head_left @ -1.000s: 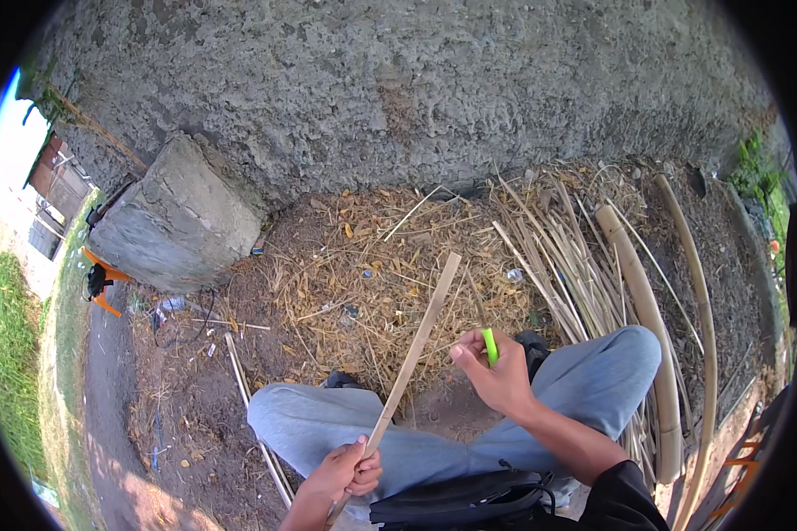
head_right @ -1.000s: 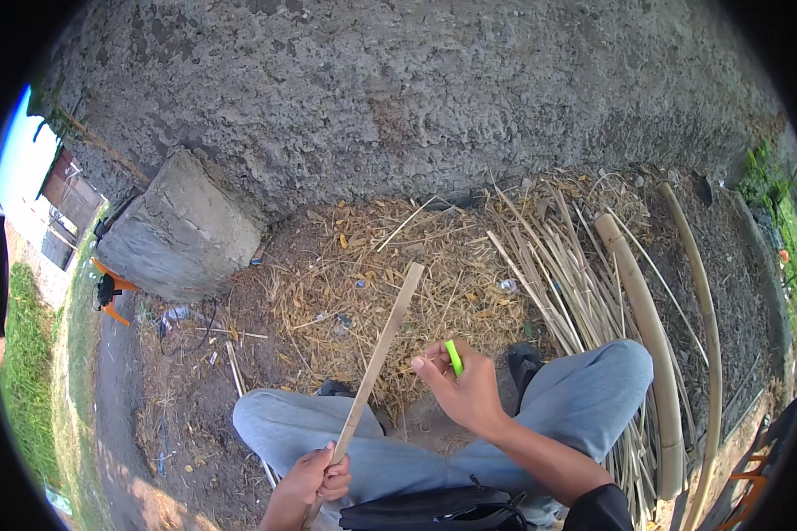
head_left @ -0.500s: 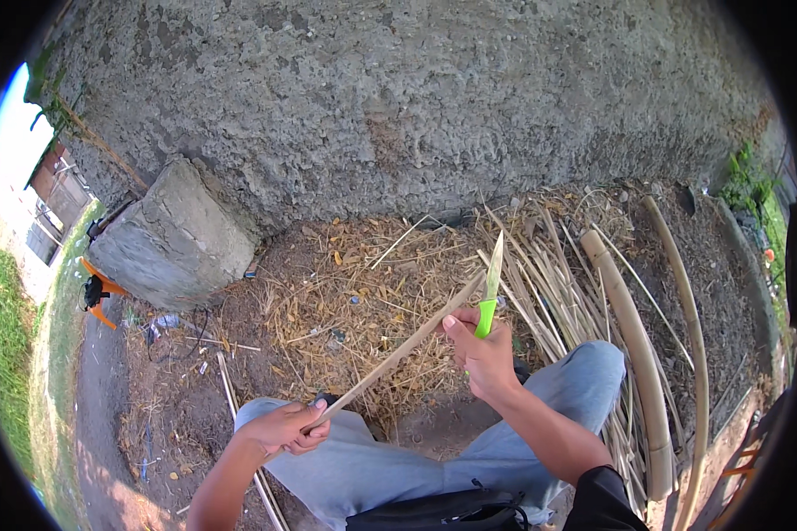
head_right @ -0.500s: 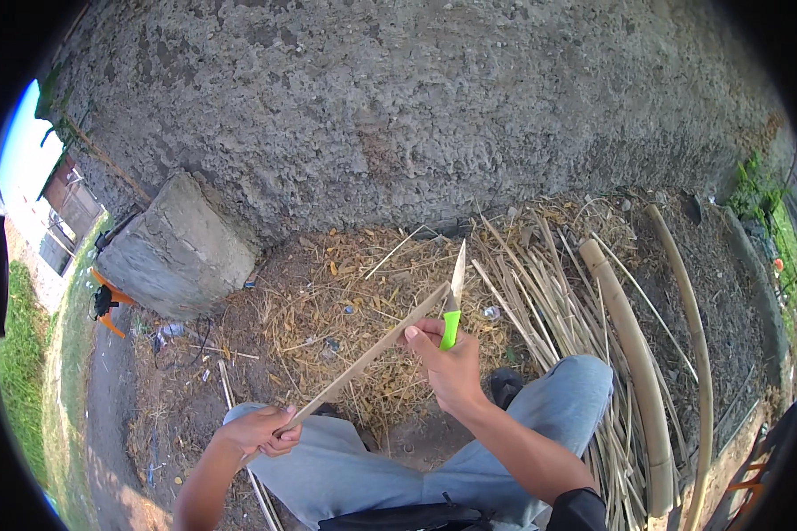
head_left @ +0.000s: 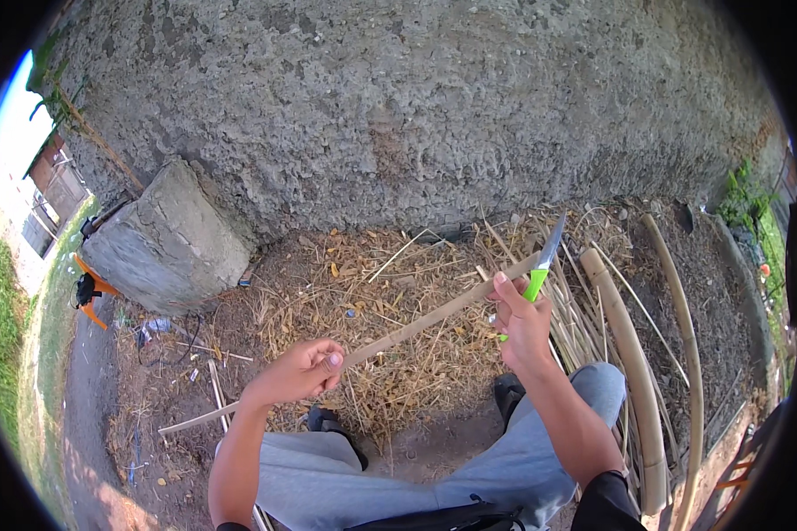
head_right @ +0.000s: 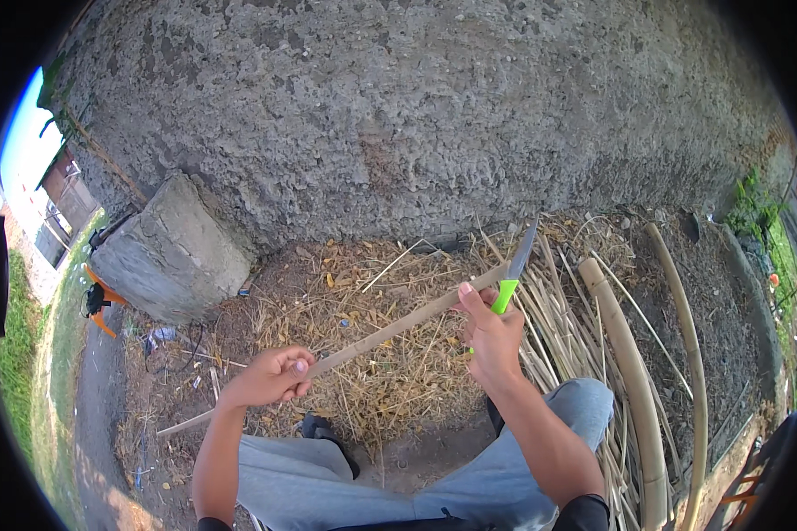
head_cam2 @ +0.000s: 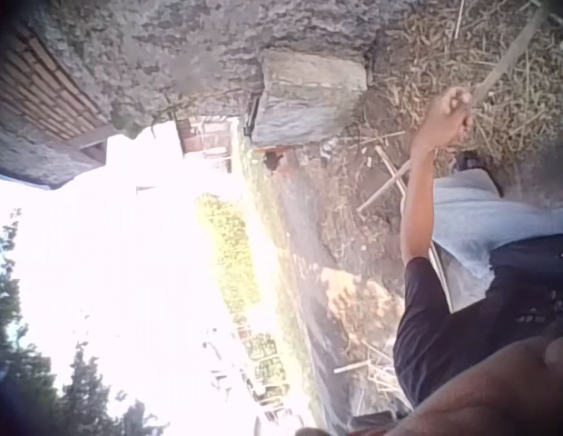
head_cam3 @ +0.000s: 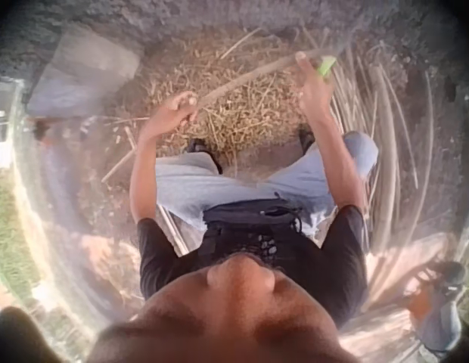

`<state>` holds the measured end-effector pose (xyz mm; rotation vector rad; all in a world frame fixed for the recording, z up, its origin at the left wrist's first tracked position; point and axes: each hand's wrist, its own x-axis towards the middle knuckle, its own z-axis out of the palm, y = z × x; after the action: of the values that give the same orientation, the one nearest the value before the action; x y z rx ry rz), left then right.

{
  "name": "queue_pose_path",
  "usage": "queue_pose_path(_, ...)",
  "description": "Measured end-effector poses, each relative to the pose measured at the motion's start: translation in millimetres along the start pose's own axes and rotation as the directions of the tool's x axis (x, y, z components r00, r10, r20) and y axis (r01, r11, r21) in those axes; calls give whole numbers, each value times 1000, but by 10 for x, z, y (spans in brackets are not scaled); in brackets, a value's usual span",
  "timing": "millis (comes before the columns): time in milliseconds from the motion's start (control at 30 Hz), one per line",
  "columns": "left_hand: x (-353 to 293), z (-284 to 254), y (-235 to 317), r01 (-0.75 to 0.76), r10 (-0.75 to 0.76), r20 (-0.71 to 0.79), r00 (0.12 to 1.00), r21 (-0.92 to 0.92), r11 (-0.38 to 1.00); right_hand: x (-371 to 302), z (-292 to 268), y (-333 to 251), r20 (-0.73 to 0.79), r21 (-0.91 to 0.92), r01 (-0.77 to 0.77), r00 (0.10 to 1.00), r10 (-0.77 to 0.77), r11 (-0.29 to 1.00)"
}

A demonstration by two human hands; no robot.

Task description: The person whittles a wooden stick by carving and scraping along its length using a knife.

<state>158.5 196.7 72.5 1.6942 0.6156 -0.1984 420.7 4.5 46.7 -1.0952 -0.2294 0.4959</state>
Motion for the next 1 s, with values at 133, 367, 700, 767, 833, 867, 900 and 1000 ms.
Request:
queue_pose_path(133, -37, 236, -52, -147, 297, -358, 885, 392, 908, 53, -180, 198, -66, 8, -105, 992, 105, 994)
queue_pose_path(367, 58, 243, -498, -251, 878, -293, 378, 880, 402, -45, -108, 322, -196, 33, -157, 967, 161, 987)
queue_pose_path(700, 97, 379, -647, -246, 776, -478, 411, 761, 600, -43, -287, 538, -155, 29, -164, 974, 166, 986)
queue_pose_path(767, 122, 430, -634, -254, 764, -486, 426, 746, 616, -30, -311, 561, -205, 18, -182, 962, 182, 983)
queue_pose_path(833, 146, 460, -616, -248, 777, -463, 425, 766, 593, -9, -351, 605, -207, 22, -188, 960, 189, 982)
queue_pose_path(867, 153, 467, -615, -247, 793, -435, 427, 787, 565, -28, -338, 621, -215, 29, -192, 957, 194, 981)
queue_pose_path(900, 164, 476, -614, -242, 789, -437, 431, 787, 568, -63, -324, 628, -213, 29, -198, 956, 200, 980)
queue_pose_path(1000, 210, 506, -609, -246, 779, -446, 440, 775, 582, -224, -263, 676, -160, 29, -232, 959, 234, 972)
